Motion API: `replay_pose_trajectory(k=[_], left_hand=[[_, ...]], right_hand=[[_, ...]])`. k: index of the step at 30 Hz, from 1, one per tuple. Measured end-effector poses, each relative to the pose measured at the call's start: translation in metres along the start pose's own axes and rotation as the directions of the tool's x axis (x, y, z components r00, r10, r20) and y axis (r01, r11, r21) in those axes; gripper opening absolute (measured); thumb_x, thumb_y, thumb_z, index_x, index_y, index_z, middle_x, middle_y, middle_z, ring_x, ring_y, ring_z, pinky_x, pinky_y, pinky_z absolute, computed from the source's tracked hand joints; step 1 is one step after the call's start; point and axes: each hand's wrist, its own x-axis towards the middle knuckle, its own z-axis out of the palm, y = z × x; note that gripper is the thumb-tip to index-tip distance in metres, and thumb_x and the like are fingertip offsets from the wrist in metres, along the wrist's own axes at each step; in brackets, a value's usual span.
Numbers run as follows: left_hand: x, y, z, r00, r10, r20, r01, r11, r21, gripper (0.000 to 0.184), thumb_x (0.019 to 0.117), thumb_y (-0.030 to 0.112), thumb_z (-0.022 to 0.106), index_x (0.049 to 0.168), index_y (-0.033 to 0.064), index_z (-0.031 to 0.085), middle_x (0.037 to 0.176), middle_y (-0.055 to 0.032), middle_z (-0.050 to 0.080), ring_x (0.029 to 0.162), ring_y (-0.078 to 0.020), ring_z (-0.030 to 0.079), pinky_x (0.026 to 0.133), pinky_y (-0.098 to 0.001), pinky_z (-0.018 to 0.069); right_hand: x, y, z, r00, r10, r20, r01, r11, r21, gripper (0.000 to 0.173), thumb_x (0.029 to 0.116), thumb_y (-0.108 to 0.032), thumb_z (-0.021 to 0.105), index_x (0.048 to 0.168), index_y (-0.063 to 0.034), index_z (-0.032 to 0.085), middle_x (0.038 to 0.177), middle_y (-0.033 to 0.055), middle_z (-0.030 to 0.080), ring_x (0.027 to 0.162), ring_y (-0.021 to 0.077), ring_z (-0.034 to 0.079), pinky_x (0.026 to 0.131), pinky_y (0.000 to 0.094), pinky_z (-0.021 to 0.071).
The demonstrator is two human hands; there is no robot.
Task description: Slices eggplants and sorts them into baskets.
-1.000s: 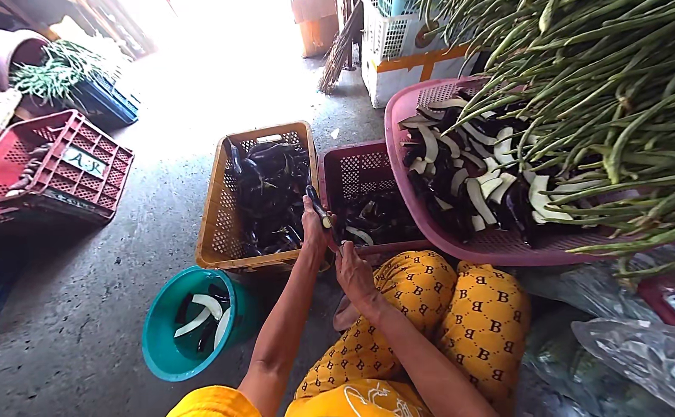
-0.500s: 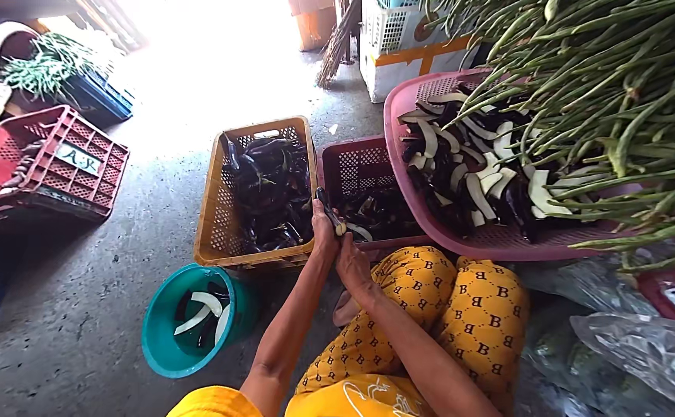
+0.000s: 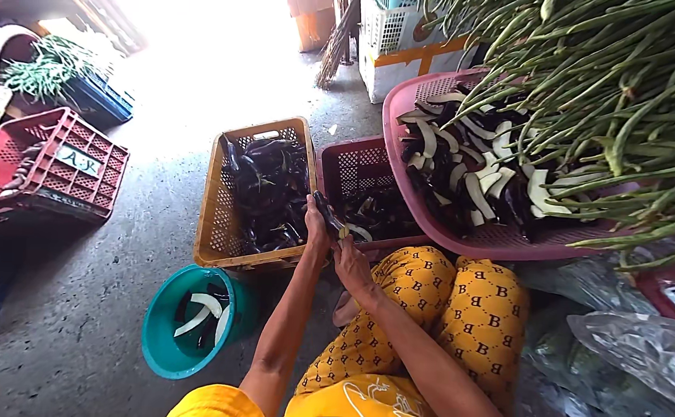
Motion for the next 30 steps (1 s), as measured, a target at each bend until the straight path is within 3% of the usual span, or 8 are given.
replay_pose_trajectory(k=[7,11,14,17,19,23,28,30], left_hand=[[-0.018,-0.009,0.0,0.999,-0.023,0.03,0.022,0.998,0.054,0.052,0.1118,0.047,0.025,0.11,0.0059,0.057,0.073,-0.0045,0.059,0.059,-0.0125,0.059,0.056,-0.0264,0.0524],[-0.002,0.003,-0.023,0.97,-0.087,0.229,0.047,0.983,0.176,0.052,0.1122,0.046,0.025,0.122,0.0052,0.056,0.09,-0.0086,0.071,0.077,-0.0156,0.069,0.07,-0.0306,0.0571],[0.026,0.007,-0.045,0.934,0.02,0.357,-0.179,0.891,0.418,0.07,0.1108,0.051,0.009,0.135,0.0029,0.054,0.104,-0.0121,0.066,0.089,-0.0173,0.063,0.082,-0.0358,0.0536],[0.034,0.003,-0.048,0.928,0.181,0.324,-0.334,0.789,0.516,0.068,0.1117,0.047,0.011,0.112,0.0035,0.063,0.091,-0.0087,0.062,0.081,-0.0151,0.058,0.078,-0.0359,0.05],[0.024,-0.001,-0.039,0.956,0.209,0.204,-0.284,0.831,0.478,0.06,0.1129,0.042,0.017,0.101,0.0042,0.062,0.083,-0.0055,0.057,0.076,-0.0139,0.055,0.074,-0.0348,0.0484],[0.004,-0.012,-0.023,0.988,0.151,0.044,-0.156,0.914,0.376,0.053,0.1135,0.04,0.022,0.099,0.0062,0.059,0.077,-0.0039,0.054,0.068,-0.0126,0.055,0.066,-0.0314,0.0489],[-0.018,-0.019,-0.018,0.997,0.065,0.037,-0.073,0.946,0.317,0.055,0.1136,0.04,0.022,0.114,0.0005,0.06,0.091,-0.0104,0.06,0.081,-0.0162,0.06,0.077,-0.0345,0.052],[-0.018,-0.013,-0.022,0.995,-0.013,0.098,-0.011,0.97,0.244,0.052,0.1131,0.042,0.024,0.112,0.0035,0.059,0.086,-0.0078,0.063,0.076,-0.014,0.063,0.071,-0.0314,0.0543]], right_hand=[[0.005,0.003,0.0,0.999,0.005,0.054,-0.004,1.0,-0.015,0.042,0.1099,-0.014,0.037,0.137,0.0115,0.056,0.128,0.0294,0.065,0.12,0.0412,0.065,0.104,0.0492,0.0489],[0.006,0.003,-0.011,0.996,0.011,0.084,-0.019,0.995,0.094,0.044,0.1118,-0.022,0.037,0.134,0.0106,0.057,0.124,0.0299,0.066,0.118,0.0409,0.065,0.104,0.0496,0.0484],[0.004,0.002,-0.015,0.99,0.007,0.137,-0.026,0.99,0.141,0.044,0.1118,-0.023,0.038,0.132,0.0104,0.058,0.12,0.0301,0.067,0.116,0.0401,0.066,0.103,0.0496,0.0486],[0.003,-0.001,-0.014,0.984,-0.015,0.176,-0.011,0.989,0.147,0.044,0.1123,-0.023,0.037,0.129,0.0104,0.059,0.119,0.0292,0.067,0.114,0.0387,0.067,0.101,0.0487,0.0492],[0.003,-0.001,-0.014,0.98,-0.021,0.197,-0.005,0.992,0.129,0.044,0.1125,-0.023,0.036,0.132,0.0107,0.057,0.122,0.0295,0.066,0.116,0.0387,0.066,0.102,0.0484,0.0484],[0.008,0.004,-0.007,0.986,-0.024,0.162,0.003,0.992,0.127,0.043,0.1121,-0.023,0.037,0.134,0.0107,0.054,0.118,0.0291,0.067,0.111,0.0387,0.068,0.099,0.0478,0.0509],[0.011,0.006,-0.007,0.986,-0.021,0.165,0.002,0.993,0.116,0.042,0.111,-0.018,0.039,0.138,0.0112,0.052,0.126,0.0302,0.065,0.12,0.0397,0.065,0.106,0.0471,0.0473],[0.012,0.005,-0.012,0.977,0.001,0.213,-0.039,0.984,0.173,0.043,0.1123,-0.022,0.037,0.135,0.0098,0.054,0.123,0.0287,0.065,0.111,0.0364,0.067,0.101,0.046,0.0499]])
